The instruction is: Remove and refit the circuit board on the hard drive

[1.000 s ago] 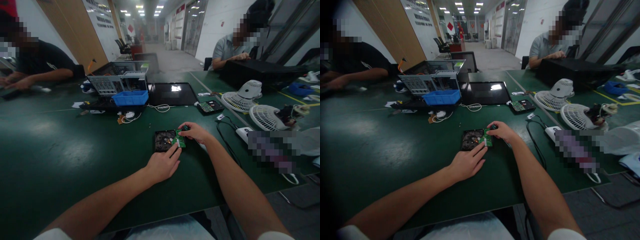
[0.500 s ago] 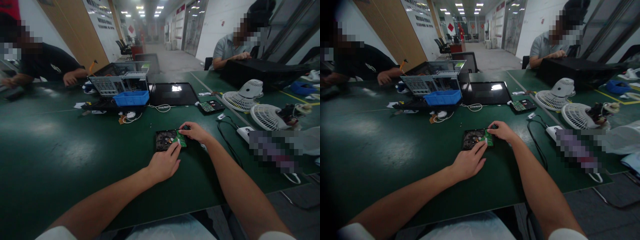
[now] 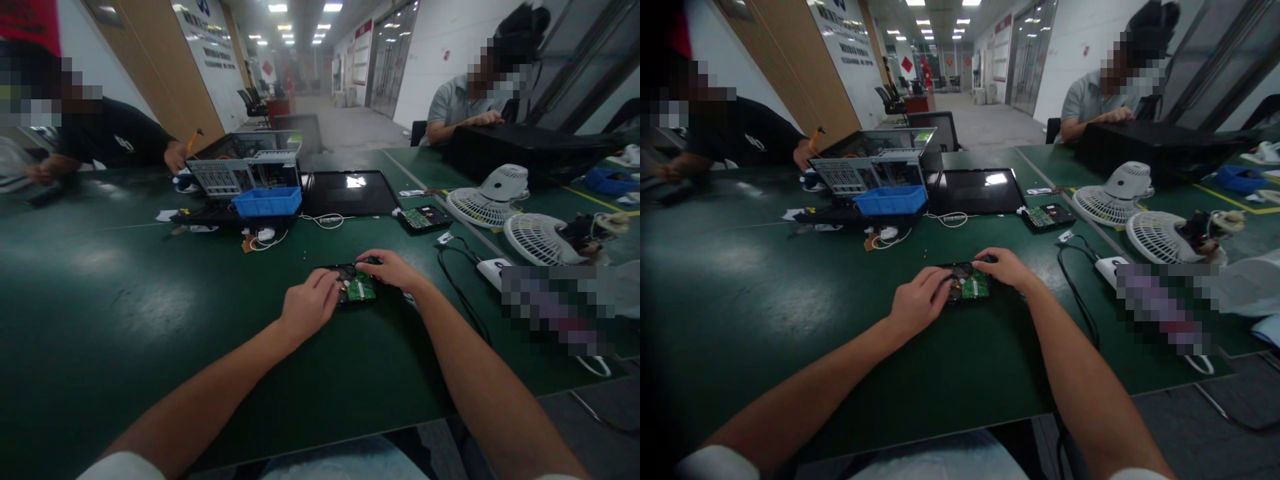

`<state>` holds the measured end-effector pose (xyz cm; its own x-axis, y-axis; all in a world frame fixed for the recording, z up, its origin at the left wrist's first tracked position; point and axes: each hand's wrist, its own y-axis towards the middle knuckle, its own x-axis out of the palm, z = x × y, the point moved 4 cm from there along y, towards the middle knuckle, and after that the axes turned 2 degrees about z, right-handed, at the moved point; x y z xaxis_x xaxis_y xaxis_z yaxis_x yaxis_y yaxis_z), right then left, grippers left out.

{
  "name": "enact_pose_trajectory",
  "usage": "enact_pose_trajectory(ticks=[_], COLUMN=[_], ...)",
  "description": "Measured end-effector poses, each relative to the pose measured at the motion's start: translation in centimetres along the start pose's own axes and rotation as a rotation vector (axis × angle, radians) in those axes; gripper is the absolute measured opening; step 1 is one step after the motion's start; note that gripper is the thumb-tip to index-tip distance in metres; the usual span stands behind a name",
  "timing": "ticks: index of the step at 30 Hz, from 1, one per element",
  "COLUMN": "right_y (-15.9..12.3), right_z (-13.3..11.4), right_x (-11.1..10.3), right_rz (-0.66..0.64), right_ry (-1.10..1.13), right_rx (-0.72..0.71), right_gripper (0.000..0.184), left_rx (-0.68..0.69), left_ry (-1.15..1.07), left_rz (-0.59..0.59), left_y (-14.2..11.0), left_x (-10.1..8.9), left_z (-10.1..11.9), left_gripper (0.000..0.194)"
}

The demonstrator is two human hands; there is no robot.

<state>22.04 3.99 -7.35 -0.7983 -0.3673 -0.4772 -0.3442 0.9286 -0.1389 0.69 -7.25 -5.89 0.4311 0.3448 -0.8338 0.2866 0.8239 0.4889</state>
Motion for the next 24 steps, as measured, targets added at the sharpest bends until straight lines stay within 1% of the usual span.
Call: enact_pose_trajectory(ticks=[1,2,4,6,8,10,12,17,20,24], right_y=[0.0,0.0,0.1,0.1,0.2,0.3,0.3,0.4,0.3,0.4], right_z=[-0.1,-0.1,-0.1,0.0,0.1,0.2,0.2,0.1,0.1,0.2], right_x=[0.0,0.0,0.1,0.1,0.1,0.1,0.1,0.1,0.1,0.1], right_rz=[-0.001,0.002,0.014,0.021,0.017,0.012,0.011,0.024,0.015,0.006], right_ry=[-0.004,-0.009,-0.021,-0.027,-0.017,-0.001,0.009,0.007,0.011,0.047], right_rx=[-0.005,-0.011,-0.022,-0.020,-0.007,0.002,0.006,0.019,0.025,0.025], right_gripper=[0.048,0.046,0.041,0.037,0.036,0.036,0.036,0.033,0.031,0.030], left_rx=[-0.093,-0.176,-0.305,-0.356,-0.360,-0.356,-0.345,-0.335,-0.338,-0.356], left_ry=[0.034,0.075,0.145,0.149,0.108,0.077,0.068,0.091,0.099,0.074], left_rz=[0.061,0.088,0.080,0.025,-0.025,-0.058,-0.074,-0.061,-0.054,-0.089], left_y=[0.5,0.9,1.5,1.9,2.1,2.1,2.2,2.7,3.5,4.9], left_x=[-0.3,-0.4,-0.2,0.3,1.0,1.5,2.0,2.6,3.0,3.6], left_z=[-2.0,-4.0,-7.8,-10.6,-12.2,-12.7,-12.6,-12.0,-12.2,-12.8], left_gripper=[0.034,0.033,0.032,0.033,0.033,0.031,0.030,0.026,0.024,0.022])
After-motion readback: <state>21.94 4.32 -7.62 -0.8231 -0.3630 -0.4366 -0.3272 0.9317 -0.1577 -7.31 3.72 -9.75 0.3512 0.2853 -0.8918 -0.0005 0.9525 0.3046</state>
